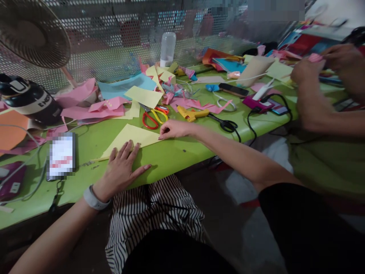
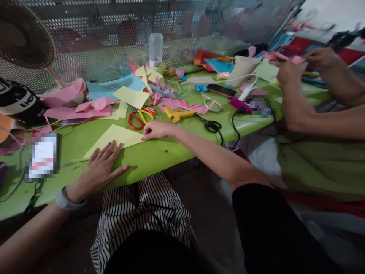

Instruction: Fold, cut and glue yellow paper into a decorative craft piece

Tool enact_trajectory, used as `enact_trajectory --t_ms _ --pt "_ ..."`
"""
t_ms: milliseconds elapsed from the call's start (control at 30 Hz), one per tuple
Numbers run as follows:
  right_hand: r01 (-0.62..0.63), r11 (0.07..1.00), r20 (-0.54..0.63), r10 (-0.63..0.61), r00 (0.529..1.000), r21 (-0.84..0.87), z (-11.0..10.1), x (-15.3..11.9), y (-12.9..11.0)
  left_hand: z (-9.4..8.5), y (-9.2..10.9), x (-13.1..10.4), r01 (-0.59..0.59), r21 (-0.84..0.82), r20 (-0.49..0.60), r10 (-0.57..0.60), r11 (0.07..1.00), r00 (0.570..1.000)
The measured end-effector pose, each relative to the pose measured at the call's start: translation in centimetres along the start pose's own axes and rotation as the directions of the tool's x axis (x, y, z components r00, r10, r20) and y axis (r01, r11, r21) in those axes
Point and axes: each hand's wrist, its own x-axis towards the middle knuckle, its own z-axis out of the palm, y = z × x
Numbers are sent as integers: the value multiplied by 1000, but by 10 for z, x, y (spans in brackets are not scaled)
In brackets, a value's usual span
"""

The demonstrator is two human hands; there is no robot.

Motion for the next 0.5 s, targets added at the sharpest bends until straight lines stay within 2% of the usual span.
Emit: enact_trajectory --t_ms 133,300,500 --pt "2 1000 -28 -2 1000 -7 0 -3 0 -1 -1 0 -24 19 -9 24 1000 1000" --pt "3 1000 2 -3 1000 23 -5 -9 -1 0 0 0 -32 40 -15 32 999 999" --pt "-58 998 -19 58 998 -19 -17 -17 5 4 0 -1 -24 35 -44 25 999 999"
